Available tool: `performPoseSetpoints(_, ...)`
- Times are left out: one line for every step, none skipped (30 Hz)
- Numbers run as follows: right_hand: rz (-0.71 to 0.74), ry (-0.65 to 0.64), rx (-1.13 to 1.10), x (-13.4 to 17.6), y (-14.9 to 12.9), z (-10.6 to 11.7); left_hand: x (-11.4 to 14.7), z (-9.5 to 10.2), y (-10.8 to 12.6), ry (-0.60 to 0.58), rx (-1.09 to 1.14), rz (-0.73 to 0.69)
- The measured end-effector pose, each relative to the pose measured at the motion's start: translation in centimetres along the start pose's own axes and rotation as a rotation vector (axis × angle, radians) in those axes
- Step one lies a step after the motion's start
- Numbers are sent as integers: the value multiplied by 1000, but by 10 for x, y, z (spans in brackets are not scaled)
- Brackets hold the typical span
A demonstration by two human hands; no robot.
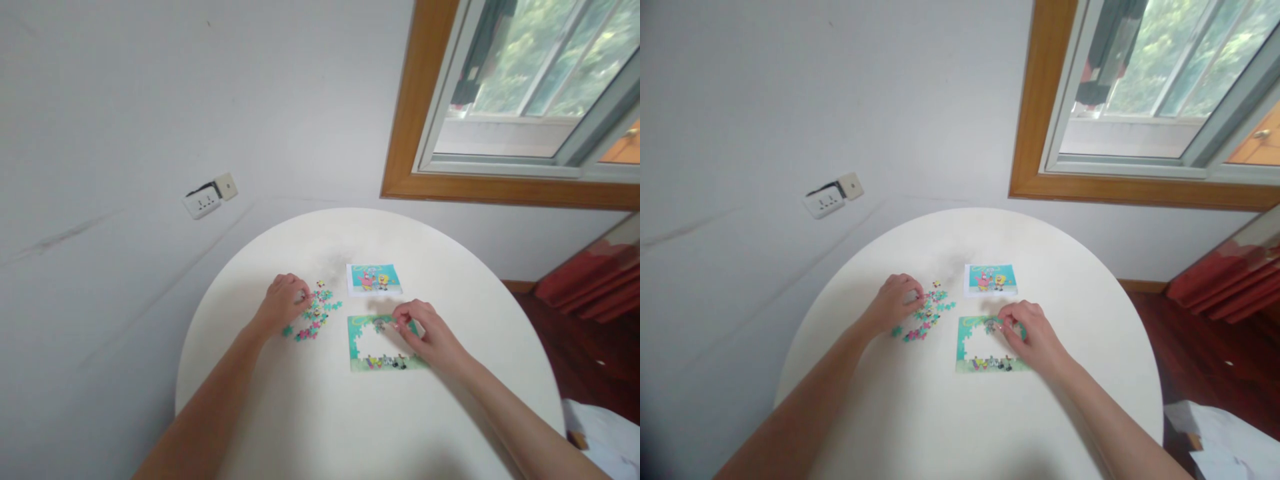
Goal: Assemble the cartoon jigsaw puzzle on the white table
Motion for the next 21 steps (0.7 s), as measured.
performPoseSetpoints(1,-1,-3,0,0,0,0,-2,0,4,-5,4)
performPoseSetpoints(1,-3,-7,0,0,0,0,-3,1,7,-9,5)
performPoseSetpoints(-1,-4,-11,0,0,0,0,-5,3,8,-11,0)
performPoseSetpoints(-3,-5,-15,0,0,0,0,-7,5,9,-12,-8)
performPoseSetpoints(-5,-4,-17,0,0,0,0,-9,8,9,-14,-17)
performPoseSetpoints(-6,-4,-18,0,1,0,0,-10,10,11,-17,-24)
performPoseSetpoints(-7,-2,-19,0,1,1,0,-12,13,15,-21,-29)
performPoseSetpoints(-6,-3,-18,0,1,1,0,-13,15,19,-27,-32)
performPoseSetpoints(-4,-2,-16,0,1,1,0,-14,17,21,-34,-34)
performPoseSetpoints(-1,-2,-15,0,1,0,0,-15,18,21,-42,-34)
performPoseSetpoints(2,-2,-14,0,1,0,1,-16,19,18,-52,-35)
performPoseSetpoints(4,-1,-13,-1,1,0,1,-17,19,14,-64,-33)
performPoseSetpoints(7,1,-13,-1,1,0,1,-17,19,10,-75,-30)
performPoseSetpoints(8,2,-13,-1,1,0,1,-18,19,5,-84,-27)
performPoseSetpoints(10,2,-13,-1,1,-1,1,-18,18,1,-90,-25)
performPoseSetpoints(11,1,-14,-1,0,-1,1,-18,17,-2,-91,-22)
performPoseSetpoints(11,1,-14,-1,0,-1,0,-18,16,-4,-88,-21)
performPoseSetpoints(10,-1,-15,-1,0,-1,0,-18,16,-5,-82,-19)
performPoseSetpoints(9,-2,-15,-1,0,-1,-1,-18,15,-4,-74,-16)
performPoseSetpoints(8,-1,-16,-1,0,-1,-1,-18,15,-3,-64,-12)
performPoseSetpoints(7,-1,-17,-1,0,-1,-1,-17,15,0,-53,-8)
Point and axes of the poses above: each hand's wrist, its own x-axis away from the middle knuckle, its own z-axis out of the back of the hand, y = z × x, the point moved 8 cm from there along -x, towards the middle knuckle, and after that the axes turned 3 degrees about x, right-handed, at the moved point
